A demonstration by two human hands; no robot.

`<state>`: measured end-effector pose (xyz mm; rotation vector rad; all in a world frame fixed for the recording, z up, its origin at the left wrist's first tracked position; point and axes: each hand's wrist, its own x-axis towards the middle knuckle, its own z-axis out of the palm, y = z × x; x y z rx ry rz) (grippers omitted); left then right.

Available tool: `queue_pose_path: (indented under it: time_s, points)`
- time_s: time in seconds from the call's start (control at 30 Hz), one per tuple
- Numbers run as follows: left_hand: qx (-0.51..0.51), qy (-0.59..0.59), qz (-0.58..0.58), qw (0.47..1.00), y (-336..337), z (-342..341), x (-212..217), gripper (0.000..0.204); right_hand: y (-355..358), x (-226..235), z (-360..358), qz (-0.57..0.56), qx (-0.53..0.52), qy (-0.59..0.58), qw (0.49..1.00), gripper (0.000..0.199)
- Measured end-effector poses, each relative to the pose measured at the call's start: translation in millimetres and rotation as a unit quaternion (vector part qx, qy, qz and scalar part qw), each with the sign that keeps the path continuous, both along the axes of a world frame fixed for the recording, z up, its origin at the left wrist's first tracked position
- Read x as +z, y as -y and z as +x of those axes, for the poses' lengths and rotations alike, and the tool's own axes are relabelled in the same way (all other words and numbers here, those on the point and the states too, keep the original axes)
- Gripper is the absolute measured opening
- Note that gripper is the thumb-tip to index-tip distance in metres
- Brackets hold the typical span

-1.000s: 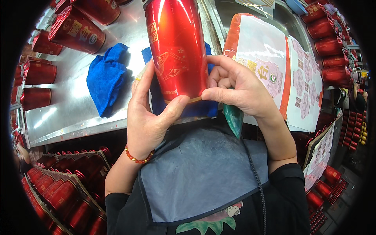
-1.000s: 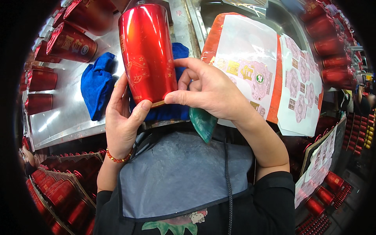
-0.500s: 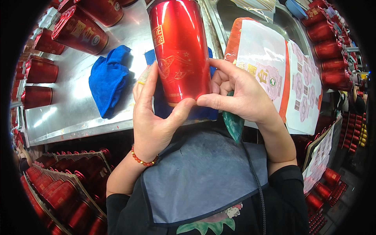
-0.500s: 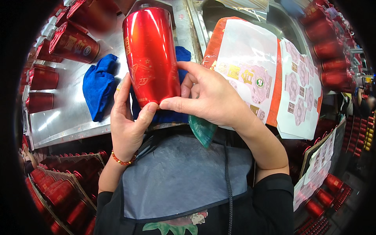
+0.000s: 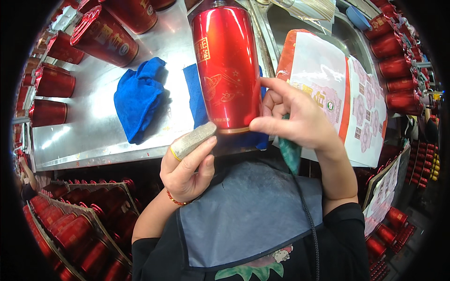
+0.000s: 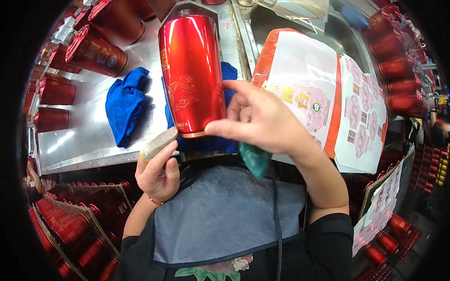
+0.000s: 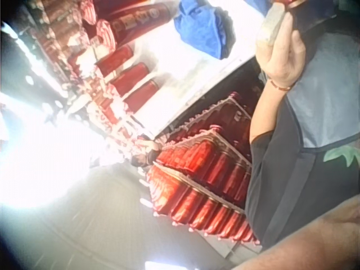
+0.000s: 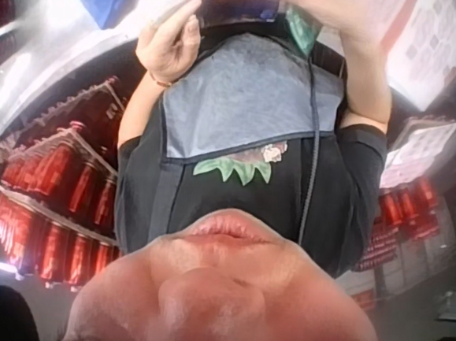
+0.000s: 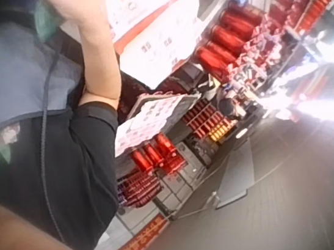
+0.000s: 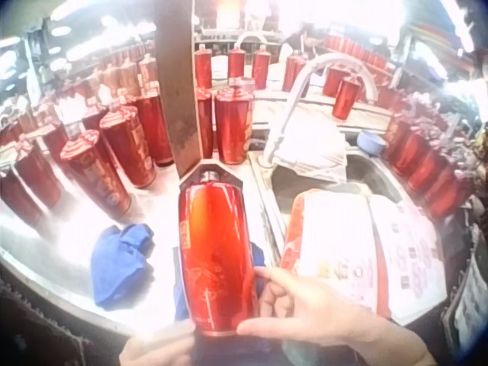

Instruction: The person picks up a red cylindrical container, wipes it with a green cloth, and applies a printed label to its surface. They smooth the label, rotate the container to check alignment, and repeat the process on additional containers.

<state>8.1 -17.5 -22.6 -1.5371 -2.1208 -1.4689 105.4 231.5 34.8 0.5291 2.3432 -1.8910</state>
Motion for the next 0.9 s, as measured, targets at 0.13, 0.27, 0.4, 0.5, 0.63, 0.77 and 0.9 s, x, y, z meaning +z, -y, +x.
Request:
queue_pose_path:
  time_s: [0.13, 0.27, 0.4, 0.5, 0.63, 0.77, 0.9]
  points:
    - [0.007, -0.034, 0.009, 0.999, -0.9, -0.2, -5.0, 0.025, -43.3, -5.7, -17.2, 0.026, -0.032, 0.010, 0.999, 0.062]
    - [-0.008, -0.046, 0.007, 0.999, -3.7, -0.5, -3.1, 0.022, -65.3, -15.3, -53.2, 0.022, 0.016, -0.027, 0.999, 0.074]
    - [-0.006, -0.063, 0.005, 0.998, -2.6, -1.8, -4.6, 0.021, -57.1, -16.6, -80.7, -0.102, 0.036, -0.030, 0.994, 0.095]
    - [0.001, -0.091, 0.006, 0.996, -5.7, -3.0, -3.7, 0.025, -56.8, -23.4, -85.8, -0.126, 0.041, -0.036, 0.991, 0.088]
    - [-0.004, -0.153, 0.002, 0.988, -9.7, -7.2, -3.5, 0.031, -51.0, -16.2, -85.1, -0.123, 0.031, -0.039, 0.991, 0.079]
    - [-0.013, -0.186, 0.013, 0.982, -18.1, -11.8, 3.6, 0.033, -42.3, -3.3, -86.2, -0.109, 0.029, -0.051, 0.992, 0.082]
    - [-0.031, -0.229, 0.012, 0.973, -29.4, -7.0, 9.9, 0.032, -34.1, 1.0, -86.8, -0.063, 0.016, -0.065, 0.996, 0.075]
